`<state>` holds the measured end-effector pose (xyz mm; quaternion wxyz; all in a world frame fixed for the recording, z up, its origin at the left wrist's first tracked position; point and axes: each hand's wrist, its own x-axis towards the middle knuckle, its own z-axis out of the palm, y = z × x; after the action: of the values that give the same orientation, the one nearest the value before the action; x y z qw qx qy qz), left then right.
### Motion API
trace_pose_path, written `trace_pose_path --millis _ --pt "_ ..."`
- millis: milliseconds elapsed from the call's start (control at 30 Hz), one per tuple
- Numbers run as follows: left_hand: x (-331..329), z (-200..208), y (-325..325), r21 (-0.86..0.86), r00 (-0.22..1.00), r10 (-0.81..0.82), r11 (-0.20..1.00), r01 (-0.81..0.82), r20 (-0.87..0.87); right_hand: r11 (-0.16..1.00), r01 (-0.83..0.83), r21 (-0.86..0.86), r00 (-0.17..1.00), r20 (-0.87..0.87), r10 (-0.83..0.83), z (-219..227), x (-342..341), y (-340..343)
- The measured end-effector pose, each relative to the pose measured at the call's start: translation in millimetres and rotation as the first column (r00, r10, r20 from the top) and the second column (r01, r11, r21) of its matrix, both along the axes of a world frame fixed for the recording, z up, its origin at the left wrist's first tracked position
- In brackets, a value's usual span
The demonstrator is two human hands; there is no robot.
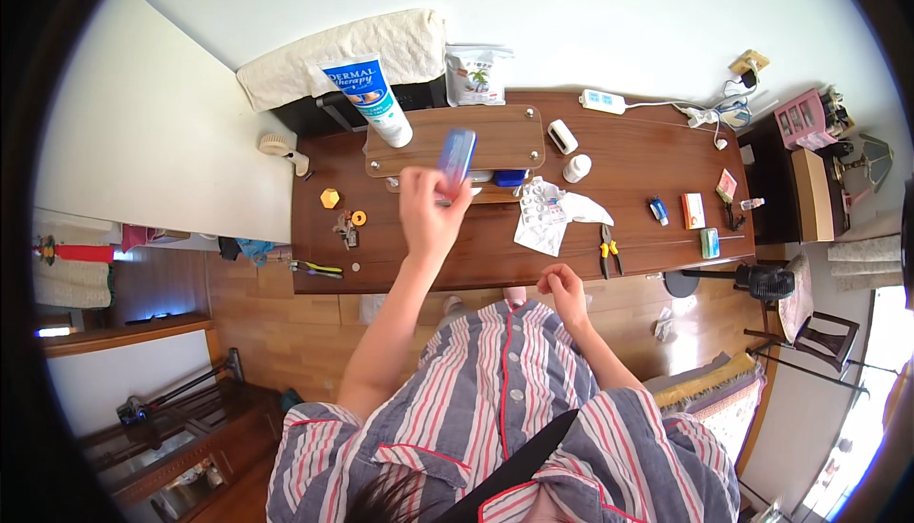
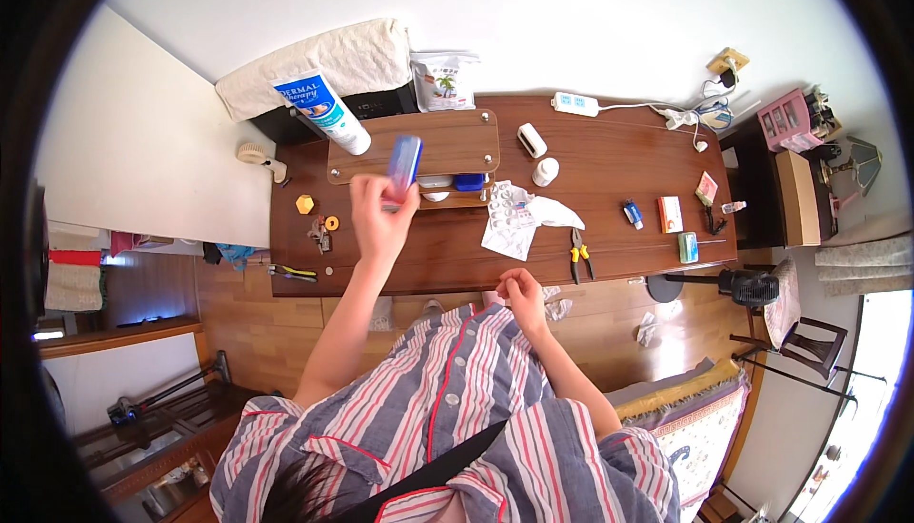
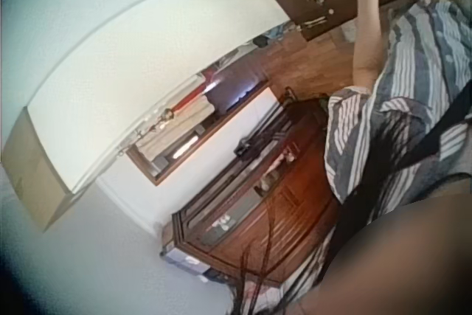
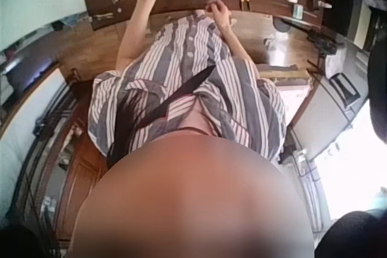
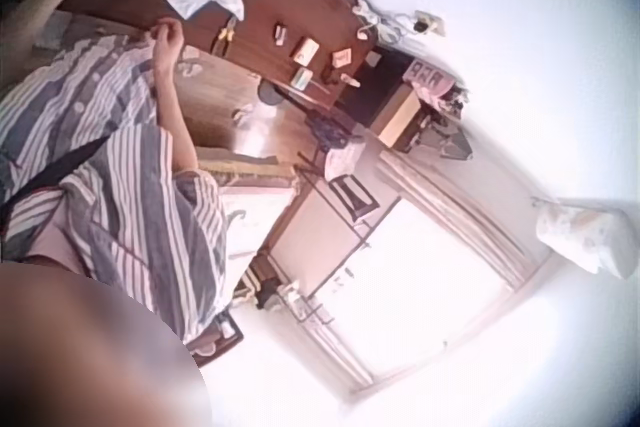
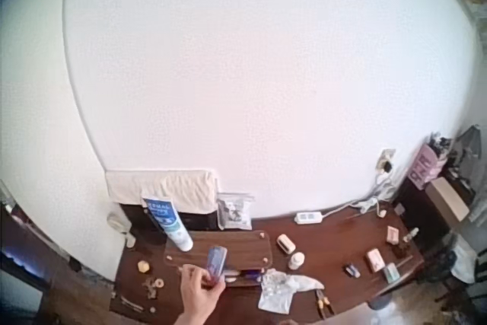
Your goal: The person assembles a small wooden shelf by attaching metal rods and securing them with pliers. They then place various personal items, including bottles, a tube, and small containers, onto the completed shelf.
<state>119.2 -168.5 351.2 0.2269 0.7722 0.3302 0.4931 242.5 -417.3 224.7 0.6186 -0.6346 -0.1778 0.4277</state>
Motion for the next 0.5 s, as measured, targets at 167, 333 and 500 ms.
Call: trace_pose_path --millis 167,333,500 --pt "84.2 -5.0 4.3 0.115 0.983 0.099 0.99 -0.082 -0.152 1.0 -0.002 0.028 1.0 0.008 0.001 5.8 6.3 8.6" --pt "114.4 -21.1 -3.0 0.115 0.959 0.189 0.979 -0.167 -0.212 0.998 0.02 0.06 1.0 -0.007 -0.019 -4.1 23.7 2.6" --pt "114.6 -20.3 -4.7 0.082 0.968 0.121 0.991 -0.105 -0.221 0.971 0.199 -0.134 0.877 0.467 -0.115 -42.8 110.1 49.6"
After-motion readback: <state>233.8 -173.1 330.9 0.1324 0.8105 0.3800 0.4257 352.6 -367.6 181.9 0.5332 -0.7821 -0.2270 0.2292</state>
